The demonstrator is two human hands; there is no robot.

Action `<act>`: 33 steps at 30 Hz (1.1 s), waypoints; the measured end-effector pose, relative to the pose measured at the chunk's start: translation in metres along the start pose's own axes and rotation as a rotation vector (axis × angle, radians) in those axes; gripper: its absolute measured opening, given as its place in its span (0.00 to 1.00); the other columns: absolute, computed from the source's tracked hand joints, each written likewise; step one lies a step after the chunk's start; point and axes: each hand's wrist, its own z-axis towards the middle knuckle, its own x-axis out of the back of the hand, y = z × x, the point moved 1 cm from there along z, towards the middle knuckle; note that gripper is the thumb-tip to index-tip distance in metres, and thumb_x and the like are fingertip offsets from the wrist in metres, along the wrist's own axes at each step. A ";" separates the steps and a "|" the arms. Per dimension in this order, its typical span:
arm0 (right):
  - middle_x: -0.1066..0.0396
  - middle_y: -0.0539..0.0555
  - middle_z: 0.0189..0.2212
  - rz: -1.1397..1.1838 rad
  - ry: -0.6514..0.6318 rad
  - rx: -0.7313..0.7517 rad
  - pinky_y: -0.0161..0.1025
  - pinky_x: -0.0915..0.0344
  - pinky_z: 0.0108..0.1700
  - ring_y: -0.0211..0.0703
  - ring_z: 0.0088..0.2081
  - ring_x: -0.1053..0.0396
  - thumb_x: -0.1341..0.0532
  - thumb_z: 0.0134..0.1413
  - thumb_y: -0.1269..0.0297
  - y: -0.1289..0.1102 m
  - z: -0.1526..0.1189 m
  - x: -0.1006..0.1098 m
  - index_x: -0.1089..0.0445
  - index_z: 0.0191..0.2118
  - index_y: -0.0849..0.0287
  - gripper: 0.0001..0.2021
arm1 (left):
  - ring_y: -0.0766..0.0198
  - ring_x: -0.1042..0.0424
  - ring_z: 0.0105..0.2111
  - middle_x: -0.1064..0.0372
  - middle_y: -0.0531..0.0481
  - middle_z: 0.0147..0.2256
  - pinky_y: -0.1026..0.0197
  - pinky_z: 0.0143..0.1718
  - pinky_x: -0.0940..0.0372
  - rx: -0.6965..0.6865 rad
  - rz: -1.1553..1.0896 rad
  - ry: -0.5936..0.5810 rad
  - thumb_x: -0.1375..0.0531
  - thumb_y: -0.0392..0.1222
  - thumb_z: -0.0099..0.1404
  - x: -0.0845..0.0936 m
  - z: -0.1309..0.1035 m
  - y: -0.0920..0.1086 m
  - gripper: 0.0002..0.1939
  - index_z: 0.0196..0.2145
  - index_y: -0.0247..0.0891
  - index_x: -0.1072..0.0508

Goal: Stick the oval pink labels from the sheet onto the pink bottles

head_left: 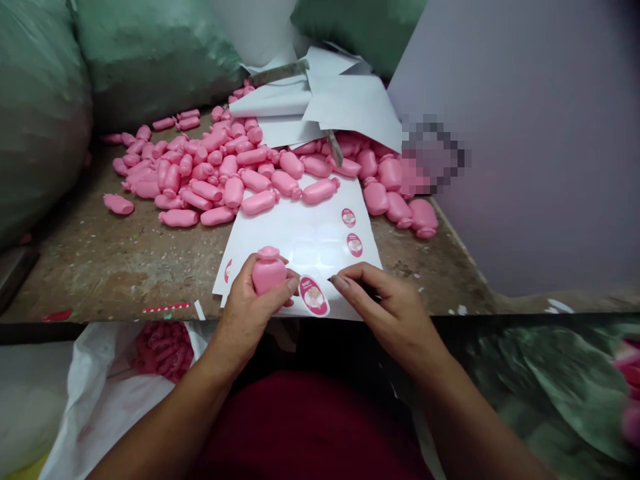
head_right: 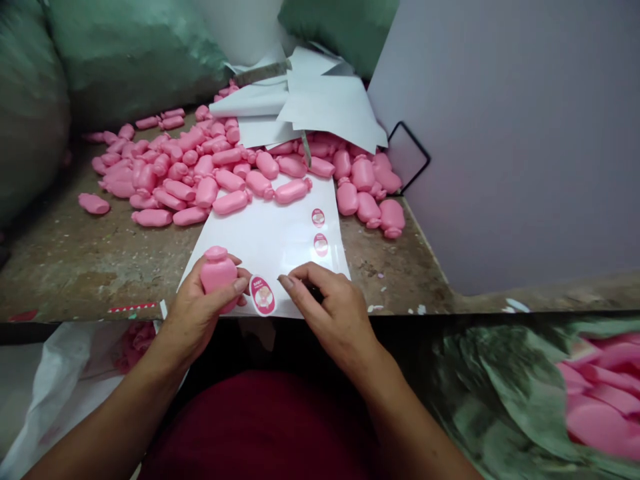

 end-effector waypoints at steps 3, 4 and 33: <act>0.25 0.50 0.26 -0.062 -0.071 0.051 0.39 0.39 0.34 0.41 0.29 0.31 0.41 0.61 0.56 0.003 0.002 0.001 0.26 0.32 0.56 0.12 | 0.68 0.31 0.32 0.27 0.56 0.33 0.65 0.36 0.34 0.000 0.061 -0.034 0.31 0.47 0.59 0.001 -0.004 0.003 0.17 0.42 0.42 0.30; 0.24 0.50 0.27 -0.061 -0.105 0.063 0.39 0.39 0.35 0.42 0.29 0.30 0.41 0.61 0.56 0.003 0.002 0.001 0.26 0.32 0.56 0.12 | 0.68 0.31 0.32 0.27 0.56 0.33 0.64 0.37 0.34 -0.006 0.090 -0.041 0.31 0.48 0.59 0.001 -0.004 0.004 0.17 0.42 0.42 0.30; 0.25 0.48 0.25 0.263 -0.094 -0.063 0.36 0.33 0.31 0.40 0.28 0.28 0.36 0.56 0.59 -0.008 -0.004 -0.019 0.27 0.31 0.56 0.07 | 0.63 0.26 0.34 0.26 0.47 0.38 0.63 0.30 0.30 0.423 -0.584 -0.158 0.38 0.62 0.63 -0.020 -0.011 0.005 0.24 0.48 0.43 0.30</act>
